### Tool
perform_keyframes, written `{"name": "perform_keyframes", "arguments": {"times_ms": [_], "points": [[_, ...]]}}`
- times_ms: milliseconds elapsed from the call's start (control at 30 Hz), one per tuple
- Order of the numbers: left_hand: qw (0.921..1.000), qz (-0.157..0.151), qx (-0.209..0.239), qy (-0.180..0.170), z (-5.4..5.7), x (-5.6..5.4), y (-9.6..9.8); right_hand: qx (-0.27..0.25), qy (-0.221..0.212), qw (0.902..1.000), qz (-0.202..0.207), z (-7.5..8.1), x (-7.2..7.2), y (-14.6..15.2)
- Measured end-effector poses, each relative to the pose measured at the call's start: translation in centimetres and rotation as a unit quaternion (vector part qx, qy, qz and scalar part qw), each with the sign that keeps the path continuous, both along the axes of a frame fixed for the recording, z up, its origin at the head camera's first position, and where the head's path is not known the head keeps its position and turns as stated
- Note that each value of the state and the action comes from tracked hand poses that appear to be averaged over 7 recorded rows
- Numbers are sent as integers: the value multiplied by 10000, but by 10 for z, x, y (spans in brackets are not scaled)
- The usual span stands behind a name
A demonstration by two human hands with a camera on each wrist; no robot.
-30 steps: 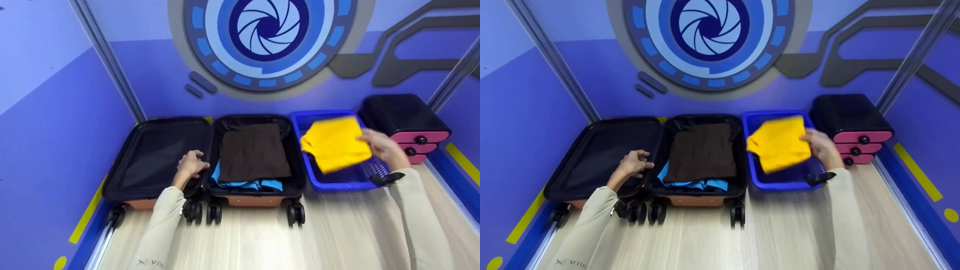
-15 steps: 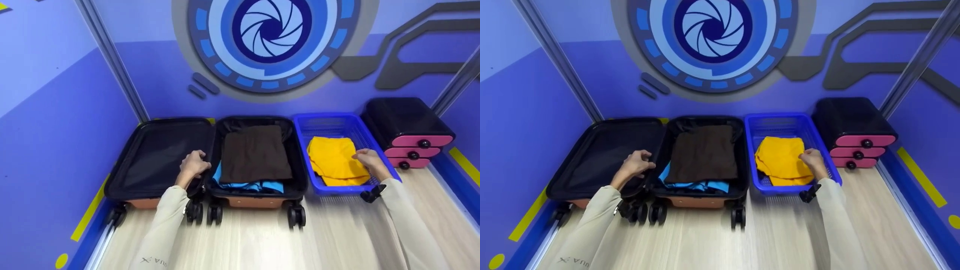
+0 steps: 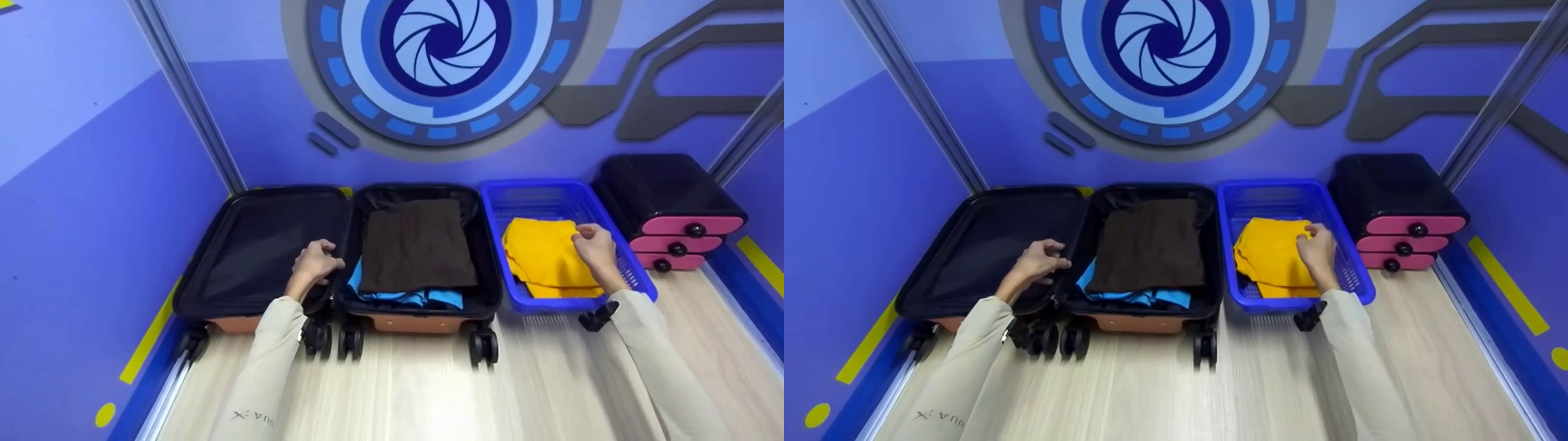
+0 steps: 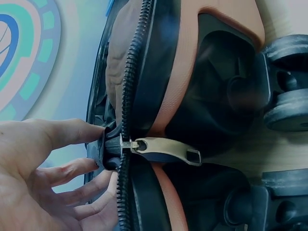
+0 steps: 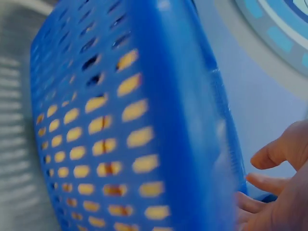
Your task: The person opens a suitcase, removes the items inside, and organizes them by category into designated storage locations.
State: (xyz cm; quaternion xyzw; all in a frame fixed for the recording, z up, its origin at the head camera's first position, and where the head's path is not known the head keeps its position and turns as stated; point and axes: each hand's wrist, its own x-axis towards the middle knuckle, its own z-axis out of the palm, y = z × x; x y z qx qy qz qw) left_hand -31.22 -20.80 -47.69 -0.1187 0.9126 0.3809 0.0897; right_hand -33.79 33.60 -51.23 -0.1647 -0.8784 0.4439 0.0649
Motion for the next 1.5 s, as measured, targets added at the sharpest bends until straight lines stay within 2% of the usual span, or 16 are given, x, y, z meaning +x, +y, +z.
{"name": "perform_keyframes", "arguments": {"times_ms": [200, 367, 533, 633, 767, 867, 1000, 1100, 1167, 1267, 1433, 1500], "points": [[10000, 56, -15, 6, -2, -3, 4, -823, -78, 9951, 536, 9, 3, -12], [10000, 72, 0, 30, -3, -5, 8, -1614, -20, 9818, 1004, 21, 7, -30], [10000, 18, 20, 47, 1, -7, 7, -2287, 219, 9653, 1242, 34, 3, -55], [10000, 86, -27, -41, 4, -8, 4, -2509, 233, 9574, 1414, 37, 3, -76], [9998, 152, -19, -155, 6, -9, 3, -2333, 180, 9572, 1703, 33, 6, -102], [9997, 55, 91, -211, 3, -8, 3, -1931, 266, 9613, 1946, 28, 10, -116], [9987, -223, 394, -218, -5, -5, 3, -717, 605, 9679, 2330, 22, 15, -129], [9962, -332, 789, -183, -8, -3, 1, 49, 602, 9625, 2645, 23, 13, -137], [9930, -315, 1123, -165, -8, -3, -2, 105, 348, 9595, 2792, 24, 9, -144], [9886, -229, 1481, -124, -6, -4, -7, -20, -42, 9602, 2792, 26, 0, -156], [9866, -144, 1628, -18, -6, -2, -14, 227, -381, 9608, 2737, 24, -10, -172], [9855, -152, 1688, -3, -7, -1, -16, 138, -664, 9609, 2686, 23, -14, -174]]}}
